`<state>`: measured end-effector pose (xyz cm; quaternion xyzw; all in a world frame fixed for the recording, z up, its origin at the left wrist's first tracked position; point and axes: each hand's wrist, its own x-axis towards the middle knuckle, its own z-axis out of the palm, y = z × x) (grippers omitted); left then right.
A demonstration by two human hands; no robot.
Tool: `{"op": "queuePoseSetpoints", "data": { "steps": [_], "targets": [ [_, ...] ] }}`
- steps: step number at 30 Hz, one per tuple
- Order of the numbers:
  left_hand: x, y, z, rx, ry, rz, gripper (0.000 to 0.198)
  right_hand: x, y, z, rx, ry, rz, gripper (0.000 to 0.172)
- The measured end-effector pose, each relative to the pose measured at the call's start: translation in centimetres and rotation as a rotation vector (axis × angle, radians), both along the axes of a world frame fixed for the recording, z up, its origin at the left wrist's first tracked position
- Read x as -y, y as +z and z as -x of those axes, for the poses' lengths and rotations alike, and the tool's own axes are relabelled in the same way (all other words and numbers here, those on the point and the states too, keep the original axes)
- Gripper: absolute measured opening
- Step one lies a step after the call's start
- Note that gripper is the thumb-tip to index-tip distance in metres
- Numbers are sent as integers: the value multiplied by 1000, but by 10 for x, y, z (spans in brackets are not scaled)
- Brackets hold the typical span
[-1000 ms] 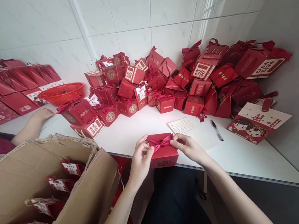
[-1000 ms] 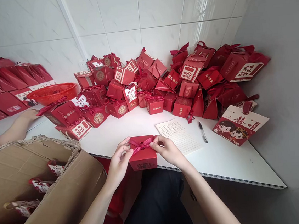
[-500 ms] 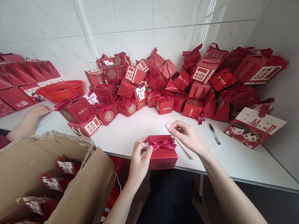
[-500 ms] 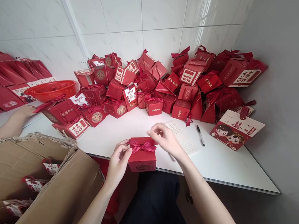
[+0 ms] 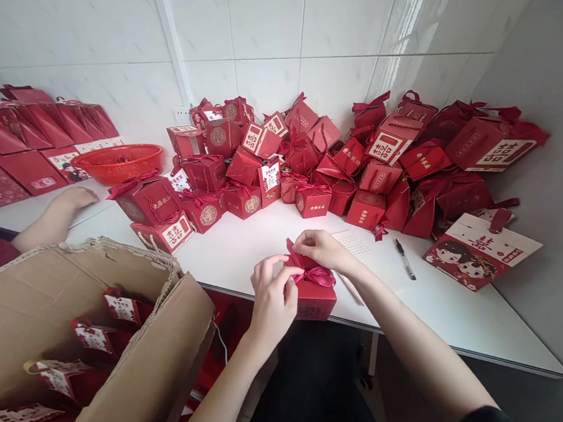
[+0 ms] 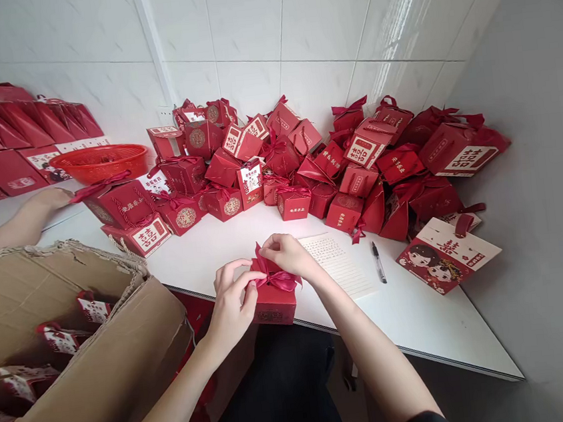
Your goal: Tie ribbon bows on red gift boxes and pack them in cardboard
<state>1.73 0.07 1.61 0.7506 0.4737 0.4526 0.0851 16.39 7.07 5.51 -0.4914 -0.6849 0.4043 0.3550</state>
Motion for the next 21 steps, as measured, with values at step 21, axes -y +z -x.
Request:
{"op": "queuePoseSetpoints", "data": {
  "steps": [21],
  "targets": [
    [-3,7,3,-86,-167,128,40,42,-30,-57,-73,-119,246,48]
  ]
}}
